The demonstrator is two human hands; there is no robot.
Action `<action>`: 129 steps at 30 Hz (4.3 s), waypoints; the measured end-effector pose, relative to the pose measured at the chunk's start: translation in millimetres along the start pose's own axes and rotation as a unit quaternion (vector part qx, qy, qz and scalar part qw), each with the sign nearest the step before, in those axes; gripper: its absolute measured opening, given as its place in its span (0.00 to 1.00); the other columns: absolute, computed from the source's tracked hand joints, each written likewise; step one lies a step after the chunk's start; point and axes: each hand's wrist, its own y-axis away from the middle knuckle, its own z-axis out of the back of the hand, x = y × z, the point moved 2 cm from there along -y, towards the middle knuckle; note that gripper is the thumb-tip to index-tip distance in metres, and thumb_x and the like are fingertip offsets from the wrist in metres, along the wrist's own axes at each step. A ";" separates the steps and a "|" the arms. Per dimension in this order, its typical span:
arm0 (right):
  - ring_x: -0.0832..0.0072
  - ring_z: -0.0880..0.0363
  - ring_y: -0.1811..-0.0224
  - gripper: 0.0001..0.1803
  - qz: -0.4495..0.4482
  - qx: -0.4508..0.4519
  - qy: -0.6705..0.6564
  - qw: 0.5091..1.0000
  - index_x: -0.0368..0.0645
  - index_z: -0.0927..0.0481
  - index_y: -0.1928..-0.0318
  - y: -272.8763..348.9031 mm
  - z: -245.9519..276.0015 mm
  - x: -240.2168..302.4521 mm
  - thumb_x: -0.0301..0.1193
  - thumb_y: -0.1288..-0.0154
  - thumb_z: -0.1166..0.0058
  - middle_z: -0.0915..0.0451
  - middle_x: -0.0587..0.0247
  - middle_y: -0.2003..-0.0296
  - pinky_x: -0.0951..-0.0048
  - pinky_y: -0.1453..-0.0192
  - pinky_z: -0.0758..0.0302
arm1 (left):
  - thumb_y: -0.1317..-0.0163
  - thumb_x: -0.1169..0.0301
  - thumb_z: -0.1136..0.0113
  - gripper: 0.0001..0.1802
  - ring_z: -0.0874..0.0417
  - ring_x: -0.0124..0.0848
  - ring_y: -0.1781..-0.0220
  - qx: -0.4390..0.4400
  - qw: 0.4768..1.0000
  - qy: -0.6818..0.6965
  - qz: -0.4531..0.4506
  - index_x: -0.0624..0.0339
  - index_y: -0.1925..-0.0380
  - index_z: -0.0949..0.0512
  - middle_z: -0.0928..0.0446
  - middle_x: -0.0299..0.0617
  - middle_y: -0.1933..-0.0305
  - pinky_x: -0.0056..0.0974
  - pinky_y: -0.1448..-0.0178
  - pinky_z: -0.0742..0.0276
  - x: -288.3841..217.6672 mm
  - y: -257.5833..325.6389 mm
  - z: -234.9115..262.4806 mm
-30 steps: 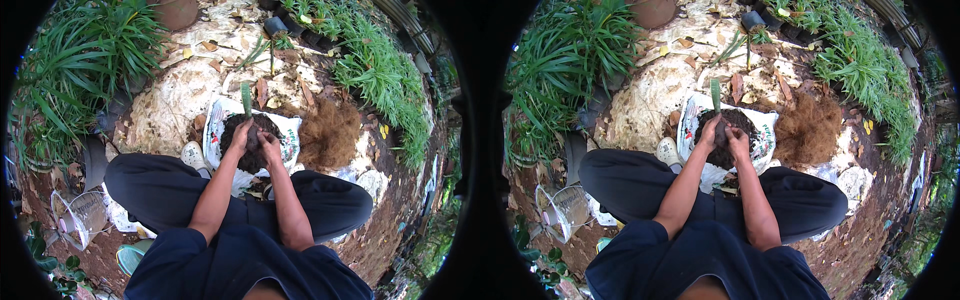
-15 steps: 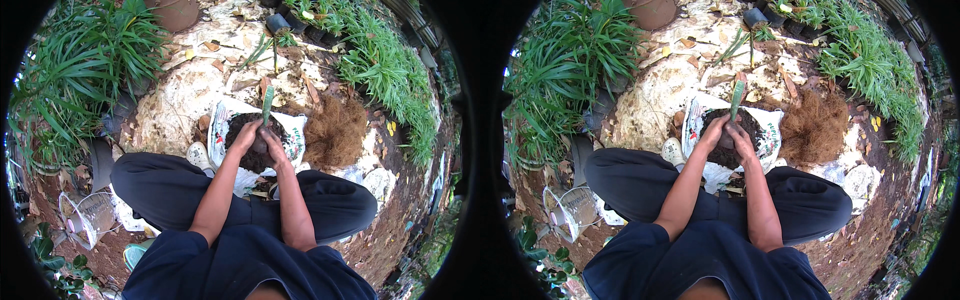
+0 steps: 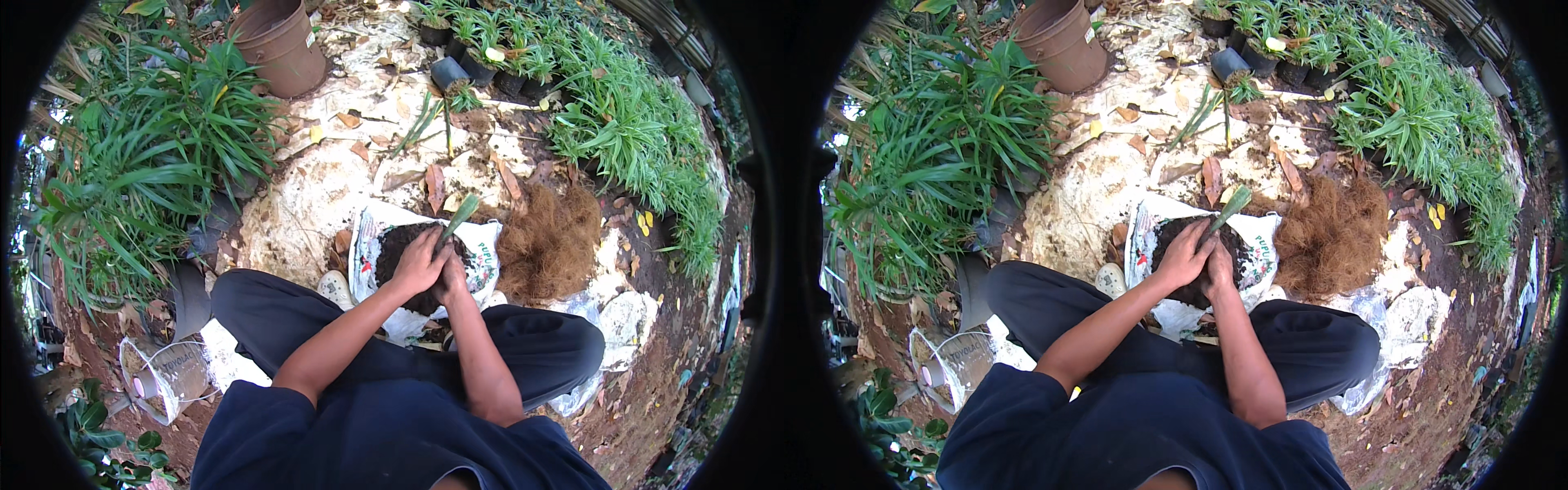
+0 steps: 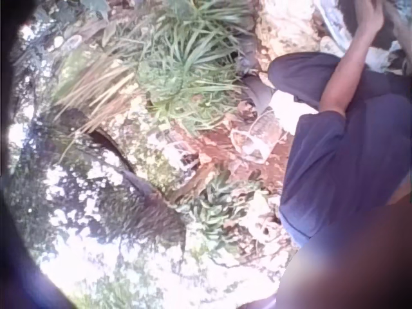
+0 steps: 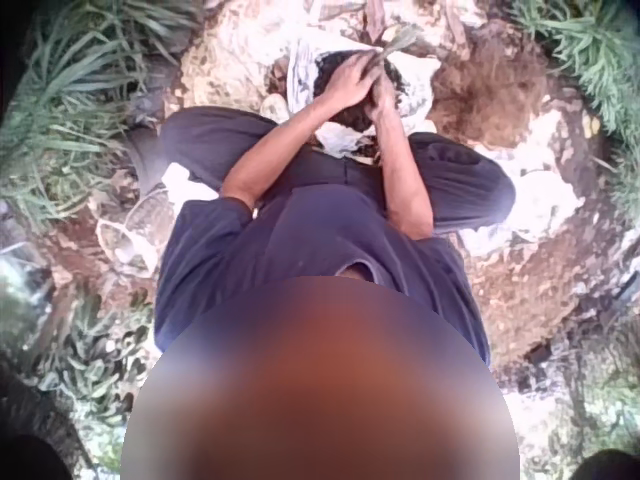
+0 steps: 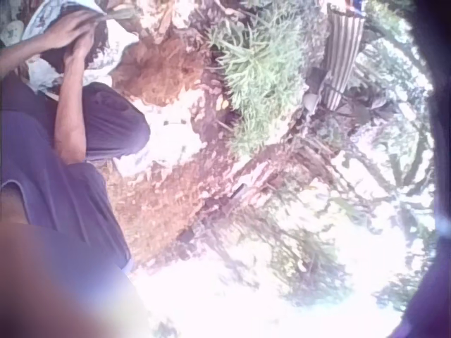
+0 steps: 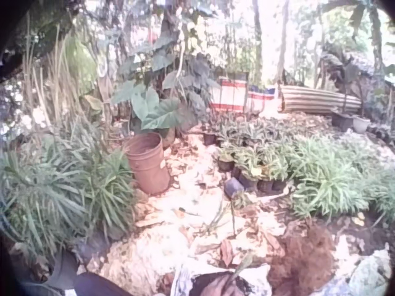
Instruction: The person sits on the ground and packs soil around a small plant stem using both hands. The person repeatedly scoops soil from a bag and presses it around the base of the plant to secure it.
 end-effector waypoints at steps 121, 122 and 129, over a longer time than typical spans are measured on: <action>0.66 0.28 0.42 0.45 -0.057 -0.010 0.002 0.998 0.44 0.28 0.45 6.9 -27.8 4.2 0.73 0.37 0.70 0.25 0.57 0.49 0.60 0.36 0.30 | 0.39 0.61 0.44 0.13 0.19 0.47 0.46 -0.161 0.977 0.096 -0.098 0.58 0.64 0.18 0.17 0.46 0.56 0.54 0.33 0.39 17.9 27.8 2.9; 0.66 0.27 0.43 0.46 -0.053 0.026 -0.002 0.998 0.45 0.27 0.45 10.5 -29.9 9.9 0.74 0.38 0.70 0.25 0.58 0.48 0.59 0.36 0.30 | 0.38 0.66 0.45 0.12 0.20 0.47 0.44 -0.175 0.968 0.162 -0.076 0.60 0.61 0.17 0.17 0.46 0.53 0.52 0.34 0.36 18.2 24.3 4.6; 0.64 0.22 0.51 0.50 -0.095 0.045 -0.022 0.994 0.42 0.24 0.51 14.2 -32.7 25.3 0.77 0.42 0.73 0.20 0.56 0.56 0.60 0.40 0.26 | 0.37 0.66 0.47 0.16 0.23 0.45 0.38 -0.171 0.974 -0.016 -0.149 0.61 0.55 0.17 0.19 0.47 0.48 0.53 0.30 0.38 -0.6 35.4 -1.4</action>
